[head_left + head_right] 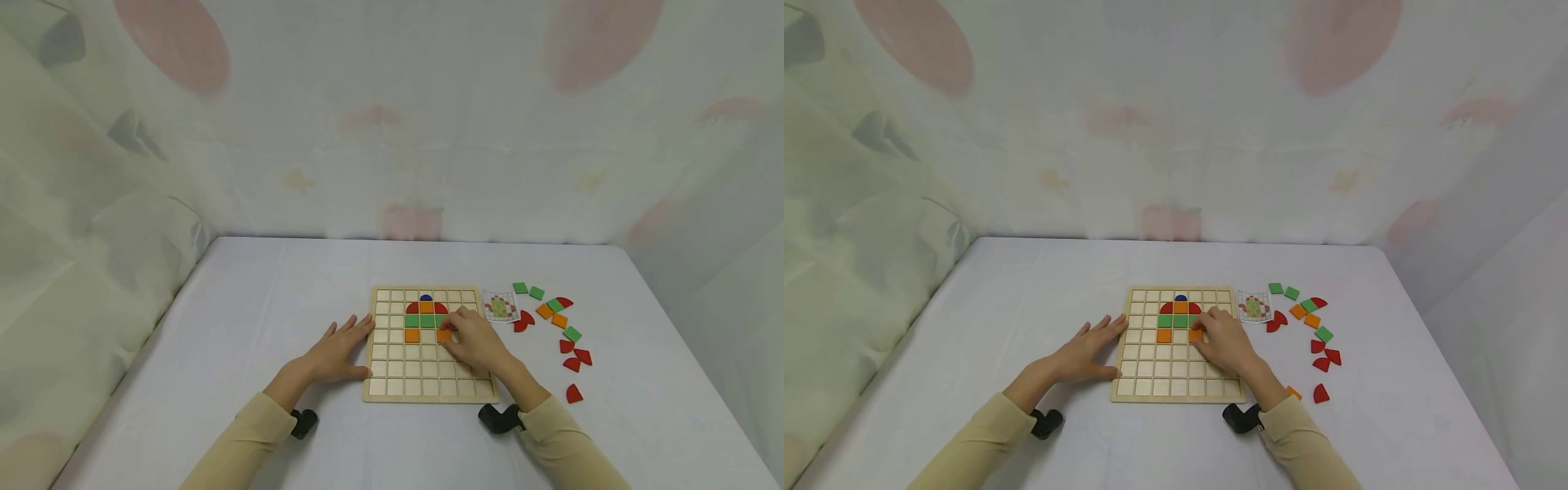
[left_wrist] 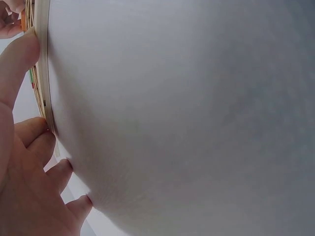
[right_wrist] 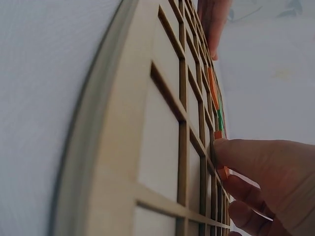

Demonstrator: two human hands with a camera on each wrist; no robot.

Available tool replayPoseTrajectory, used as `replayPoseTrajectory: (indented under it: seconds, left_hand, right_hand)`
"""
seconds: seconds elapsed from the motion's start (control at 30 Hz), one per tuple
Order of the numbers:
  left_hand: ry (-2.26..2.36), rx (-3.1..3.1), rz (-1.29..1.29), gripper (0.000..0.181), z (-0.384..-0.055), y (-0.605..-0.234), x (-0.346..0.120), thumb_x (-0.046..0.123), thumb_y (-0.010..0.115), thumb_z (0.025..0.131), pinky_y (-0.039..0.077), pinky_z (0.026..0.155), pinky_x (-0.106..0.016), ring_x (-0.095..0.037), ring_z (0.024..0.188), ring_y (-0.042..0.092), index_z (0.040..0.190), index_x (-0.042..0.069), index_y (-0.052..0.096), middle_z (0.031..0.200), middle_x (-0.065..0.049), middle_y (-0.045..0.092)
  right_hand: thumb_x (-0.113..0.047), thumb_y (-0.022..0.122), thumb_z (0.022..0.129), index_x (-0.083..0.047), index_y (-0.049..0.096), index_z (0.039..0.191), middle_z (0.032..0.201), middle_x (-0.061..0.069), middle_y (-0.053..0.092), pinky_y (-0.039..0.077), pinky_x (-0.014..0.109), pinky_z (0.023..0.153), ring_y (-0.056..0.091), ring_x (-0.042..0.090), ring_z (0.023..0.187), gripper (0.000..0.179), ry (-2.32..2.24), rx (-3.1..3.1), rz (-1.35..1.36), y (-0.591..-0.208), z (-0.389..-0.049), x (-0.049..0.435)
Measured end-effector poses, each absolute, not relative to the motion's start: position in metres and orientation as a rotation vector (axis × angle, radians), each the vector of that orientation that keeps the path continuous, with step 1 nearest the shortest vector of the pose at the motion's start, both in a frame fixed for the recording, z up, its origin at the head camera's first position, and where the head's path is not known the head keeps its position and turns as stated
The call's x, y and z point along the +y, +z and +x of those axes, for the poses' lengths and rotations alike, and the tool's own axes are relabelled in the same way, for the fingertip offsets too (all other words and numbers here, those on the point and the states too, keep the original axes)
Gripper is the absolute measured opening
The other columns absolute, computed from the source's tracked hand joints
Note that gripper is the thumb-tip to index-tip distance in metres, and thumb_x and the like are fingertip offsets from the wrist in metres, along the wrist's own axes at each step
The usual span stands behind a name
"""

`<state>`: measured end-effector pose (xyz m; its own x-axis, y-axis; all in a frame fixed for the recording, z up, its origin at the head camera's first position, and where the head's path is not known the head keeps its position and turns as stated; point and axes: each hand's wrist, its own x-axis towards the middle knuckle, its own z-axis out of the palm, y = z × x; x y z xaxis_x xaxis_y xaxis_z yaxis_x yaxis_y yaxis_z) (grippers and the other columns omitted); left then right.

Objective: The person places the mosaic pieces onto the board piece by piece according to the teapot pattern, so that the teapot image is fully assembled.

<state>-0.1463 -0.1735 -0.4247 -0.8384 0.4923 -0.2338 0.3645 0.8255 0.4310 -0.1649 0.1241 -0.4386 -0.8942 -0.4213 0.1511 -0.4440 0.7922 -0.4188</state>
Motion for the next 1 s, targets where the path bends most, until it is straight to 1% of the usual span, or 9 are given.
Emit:
replayPoseTrajectory:
  seconds: [0.23,0.53,0.77,1.0]
  left_hand:
    - [0.538,2.671,0.645,0.09,-0.146,-0.423,-0.173,0.037,0.073,0.076,0.007,0.111,-0.056,-0.028,0.142,0.012,0.147,0.014,0.023,0.154,0.001,0.017]
    - [0.55,2.67,0.654,0.09,-0.145,-0.422,-0.173,0.037,0.073,0.076,0.007,0.11,-0.057,-0.028,0.141,0.012,0.147,0.014,0.024,0.154,0.001,0.017]
    - [0.556,2.669,0.657,0.09,-0.145,-0.422,-0.173,0.037,0.073,0.076,0.008,0.11,-0.057,-0.029,0.141,0.012,0.147,0.013,0.024,0.154,0.001,0.018]
    - [0.553,2.671,0.658,0.089,-0.145,-0.421,-0.172,0.037,0.073,0.076,0.008,0.11,-0.058,-0.029,0.141,0.013,0.147,0.012,0.024,0.154,-0.001,0.019]
  right_hand:
    - [-0.023,0.075,0.075,-0.013,0.065,0.094,0.09,0.0,0.056,0.044,0.028,0.069,0.049,0.013,0.079,0.024,0.689,-2.908,0.727,-0.438,-0.165,0.125]
    - [-0.024,0.075,0.075,-0.014,0.065,0.094,0.092,0.0,0.055,0.045,0.029,0.072,0.05,0.014,0.082,0.024,0.703,-2.94,0.694,-0.439,-0.166,0.125]
    - [-0.018,0.072,0.077,-0.013,0.065,0.096,0.092,0.0,0.057,0.048,0.031,0.075,0.052,0.014,0.084,0.022,0.771,-2.922,0.696,-0.438,-0.163,0.129]
    - [-0.015,0.069,0.08,-0.013,0.065,0.099,0.095,-0.001,0.06,0.049,0.031,0.073,0.054,0.014,0.085,0.02,0.899,-2.882,0.652,-0.43,-0.158,0.144]
